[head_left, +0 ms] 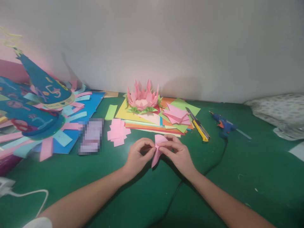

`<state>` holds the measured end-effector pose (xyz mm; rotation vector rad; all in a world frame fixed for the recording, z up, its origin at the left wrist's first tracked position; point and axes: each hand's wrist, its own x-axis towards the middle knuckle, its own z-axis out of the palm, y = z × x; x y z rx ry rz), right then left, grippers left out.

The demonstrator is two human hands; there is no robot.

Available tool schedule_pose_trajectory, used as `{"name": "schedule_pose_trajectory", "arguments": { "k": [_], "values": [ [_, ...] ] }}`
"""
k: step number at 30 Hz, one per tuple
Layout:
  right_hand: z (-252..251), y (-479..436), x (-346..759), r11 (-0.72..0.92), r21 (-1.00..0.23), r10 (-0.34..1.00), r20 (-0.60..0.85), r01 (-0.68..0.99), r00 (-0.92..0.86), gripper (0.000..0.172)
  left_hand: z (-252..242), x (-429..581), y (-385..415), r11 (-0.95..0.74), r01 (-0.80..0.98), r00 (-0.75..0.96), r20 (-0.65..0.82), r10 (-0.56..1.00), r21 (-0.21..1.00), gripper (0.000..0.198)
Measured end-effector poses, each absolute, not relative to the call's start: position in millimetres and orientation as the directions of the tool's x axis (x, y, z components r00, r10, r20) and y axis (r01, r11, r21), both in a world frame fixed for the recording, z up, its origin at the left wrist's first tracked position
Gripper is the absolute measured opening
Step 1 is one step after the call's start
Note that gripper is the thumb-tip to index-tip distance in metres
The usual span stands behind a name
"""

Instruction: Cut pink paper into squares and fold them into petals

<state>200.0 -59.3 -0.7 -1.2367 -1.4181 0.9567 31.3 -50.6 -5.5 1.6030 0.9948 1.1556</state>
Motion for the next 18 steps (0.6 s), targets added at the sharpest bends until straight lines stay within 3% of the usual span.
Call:
{"name": "schedule_pose_trajectory", "arguments": {
  "k": [9,18],
  "values": [
    [1.4,-61.5,203.2,0.291,-0.841,0.944,0.329,0.456,0.005,0.006,-6.2,31.5,-49.3,-0.259,0.116,0.244,0.225,0.943,0.959,0.006],
    [7.0,-63.7,198.2,0.246,-0.908,0.969,0.237,0.338,-0.069,0.006,-5.8,30.7,-50.5,-0.236,0.115,0.266,0.199,0.943,0.965,0.01]
  ]
}}
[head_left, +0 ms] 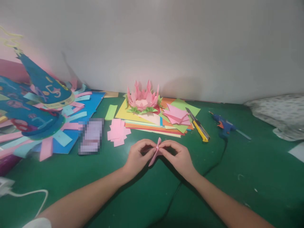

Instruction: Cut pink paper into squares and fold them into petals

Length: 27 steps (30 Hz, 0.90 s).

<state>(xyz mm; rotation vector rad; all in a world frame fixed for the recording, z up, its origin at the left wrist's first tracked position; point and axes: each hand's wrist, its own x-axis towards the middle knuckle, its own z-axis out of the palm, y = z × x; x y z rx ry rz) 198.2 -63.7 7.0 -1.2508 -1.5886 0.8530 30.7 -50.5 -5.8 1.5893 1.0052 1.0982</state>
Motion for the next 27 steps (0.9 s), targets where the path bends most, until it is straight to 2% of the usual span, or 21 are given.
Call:
{"name": "schedule_pose_trajectory", "arguments": {
  "k": [4,14,27],
  "values": [
    [6.9,-63.7,197.8,0.245,-0.914,0.969,0.234,0.324,-0.074,0.006,-6.0,29.8,-49.9,-0.27,0.101,0.278,0.233,0.932,0.958,0.01],
    [4.3,-65.4,197.5,0.275,-0.902,0.961,0.246,0.332,-0.127,0.005,-3.8,29.1,-49.4,-0.424,0.214,0.309,0.351,0.884,0.88,0.005],
    [2.4,-66.6,196.8,0.342,-0.876,0.933,0.274,0.341,-0.231,0.009,-6.2,29.6,-49.6,-0.426,0.251,0.379,0.317,0.869,0.869,0.006]
  ]
}}
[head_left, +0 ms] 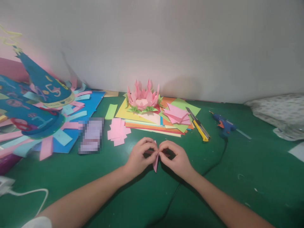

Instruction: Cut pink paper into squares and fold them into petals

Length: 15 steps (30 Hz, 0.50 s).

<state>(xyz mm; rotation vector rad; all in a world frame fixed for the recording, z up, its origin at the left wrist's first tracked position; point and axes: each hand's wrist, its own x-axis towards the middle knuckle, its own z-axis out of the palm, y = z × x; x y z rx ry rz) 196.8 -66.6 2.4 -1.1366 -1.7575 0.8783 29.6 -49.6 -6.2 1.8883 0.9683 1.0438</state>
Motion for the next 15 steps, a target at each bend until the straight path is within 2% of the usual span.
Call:
{"name": "schedule_pose_trajectory", "arguments": {
  "k": [7,15],
  "values": [
    [-4.0,-64.4,199.4,0.322,-0.906,0.939,0.269,0.274,-0.215,0.007,-5.8,29.5,-49.5,-0.369,0.203,0.416,0.261,0.871,0.907,0.004],
    [1.7,-64.1,200.3,0.261,-0.916,0.958,0.206,0.305,-0.201,0.005,-7.3,29.2,-50.1,-0.383,0.255,0.396,0.266,0.879,0.888,0.007]
  ]
}}
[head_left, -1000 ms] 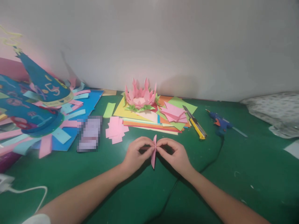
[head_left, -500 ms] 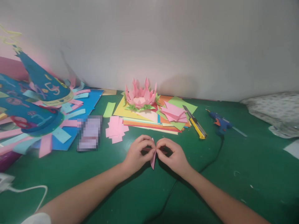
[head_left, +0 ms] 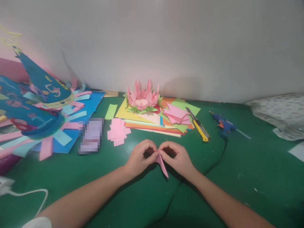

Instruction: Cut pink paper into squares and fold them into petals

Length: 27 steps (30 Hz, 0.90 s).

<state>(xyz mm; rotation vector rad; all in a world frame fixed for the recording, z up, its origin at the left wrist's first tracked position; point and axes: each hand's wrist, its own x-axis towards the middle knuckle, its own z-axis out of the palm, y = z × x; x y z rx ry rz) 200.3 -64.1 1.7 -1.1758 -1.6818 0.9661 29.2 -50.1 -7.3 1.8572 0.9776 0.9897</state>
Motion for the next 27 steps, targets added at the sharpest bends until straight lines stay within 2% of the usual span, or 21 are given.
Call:
{"name": "schedule_pose_trajectory", "arguments": {
  "k": [6,12,21,27],
  "values": [
    [0.1,-63.7,199.7,0.208,-0.93,0.967,0.147,0.304,-0.21,0.005,-10.6,29.7,-51.2,-0.295,0.288,0.39,0.17,0.905,0.911,0.008],
    [-1.0,-64.3,199.8,0.23,-0.931,0.961,0.171,0.285,-0.216,0.006,-11.5,28.7,-48.2,-0.233,0.308,0.443,0.078,0.893,0.922,0.014],
    [2.7,-61.1,203.6,0.139,-0.966,0.96,0.077,0.217,-0.268,0.012,-8.8,28.9,-48.3,-0.19,0.243,0.445,0.064,0.893,0.951,0.014],
    [3.6,-59.8,203.1,0.118,-0.959,0.966,0.051,0.258,-0.254,0.012,-7.8,29.3,-47.7,-0.181,0.24,0.432,0.062,0.9,0.954,0.013]
  ]
}}
